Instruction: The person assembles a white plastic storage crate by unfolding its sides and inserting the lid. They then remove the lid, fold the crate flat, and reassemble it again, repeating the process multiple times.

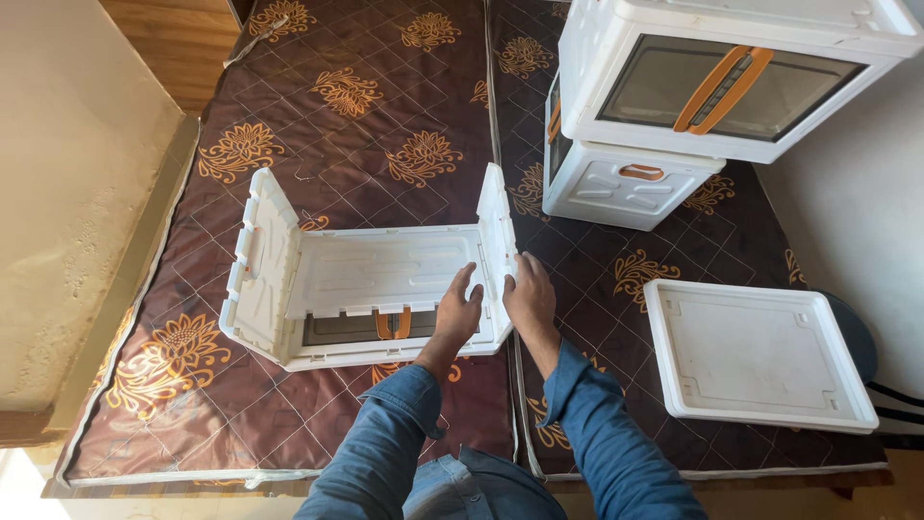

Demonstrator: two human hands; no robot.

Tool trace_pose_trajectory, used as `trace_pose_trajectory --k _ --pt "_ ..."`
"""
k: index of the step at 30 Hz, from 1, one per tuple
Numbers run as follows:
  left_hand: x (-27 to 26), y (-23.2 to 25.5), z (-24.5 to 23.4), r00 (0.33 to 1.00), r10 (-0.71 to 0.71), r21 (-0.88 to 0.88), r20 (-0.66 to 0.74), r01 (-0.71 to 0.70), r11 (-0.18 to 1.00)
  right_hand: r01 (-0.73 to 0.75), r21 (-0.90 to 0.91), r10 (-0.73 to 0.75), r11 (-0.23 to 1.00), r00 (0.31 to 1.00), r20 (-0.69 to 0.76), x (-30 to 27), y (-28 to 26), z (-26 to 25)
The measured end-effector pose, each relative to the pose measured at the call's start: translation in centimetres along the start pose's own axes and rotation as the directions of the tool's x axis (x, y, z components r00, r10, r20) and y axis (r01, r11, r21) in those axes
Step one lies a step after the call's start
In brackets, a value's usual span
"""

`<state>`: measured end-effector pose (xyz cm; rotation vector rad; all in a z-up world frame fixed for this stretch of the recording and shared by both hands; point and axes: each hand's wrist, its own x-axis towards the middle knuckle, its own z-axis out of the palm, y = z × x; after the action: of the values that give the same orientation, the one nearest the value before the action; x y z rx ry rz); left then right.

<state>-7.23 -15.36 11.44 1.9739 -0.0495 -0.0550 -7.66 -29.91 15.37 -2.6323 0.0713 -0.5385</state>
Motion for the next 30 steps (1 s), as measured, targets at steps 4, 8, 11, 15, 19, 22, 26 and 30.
trace_pose_trajectory --k 4,8,11,15,19,22,26,30 --pt "-1.4 1.2 1.1 0.996 -0.059 0.001 0.071 0.059 0.998 -0.187 0.230 0.139 0.955 0.968 0.210 -0.6 2.5 0.5" --pt "-2.7 1.6 1.8 0.997 -0.064 0.003 0.053 0.064 0.998 -0.257 0.320 0.149 0.912 0.934 0.326 -1.3 3.0 1.2" --pt "-3.5 1.6 1.5 0.989 -0.132 -0.047 0.059 0.135 0.990 -0.144 0.310 0.033 0.940 0.941 0.337 -1.9 1.9 2.2" --pt "-4.3 1.6 -0.2 0.992 -0.125 0.009 -0.021 0.125 0.992 0.090 0.205 -0.147 0.975 0.948 0.283 -3.1 -0.6 4.6" --pt "-5.7 0.4 -2.3 0.966 -0.254 0.000 -0.055 0.255 0.967 0.208 0.106 -0.228 0.972 0.940 0.252 -4.6 -3.1 7.4" --pt "-6.4 -1.5 -3.1 0.955 -0.280 -0.018 -0.094 0.279 0.960 0.242 0.090 -0.258 0.966 0.923 0.284 -5.5 -4.1 8.8" --pt "-6.4 -5.4 -3.4 0.951 -0.261 0.081 -0.164 0.277 0.958 0.283 0.083 -0.295 0.955 0.909 0.293 -6.1 -5.3 10.9" --pt "-5.5 -9.5 -3.1 0.924 -0.344 0.088 -0.170 0.361 0.928 0.303 -0.050 -0.268 0.952 0.898 0.350 -6.5 -6.0 13.8"
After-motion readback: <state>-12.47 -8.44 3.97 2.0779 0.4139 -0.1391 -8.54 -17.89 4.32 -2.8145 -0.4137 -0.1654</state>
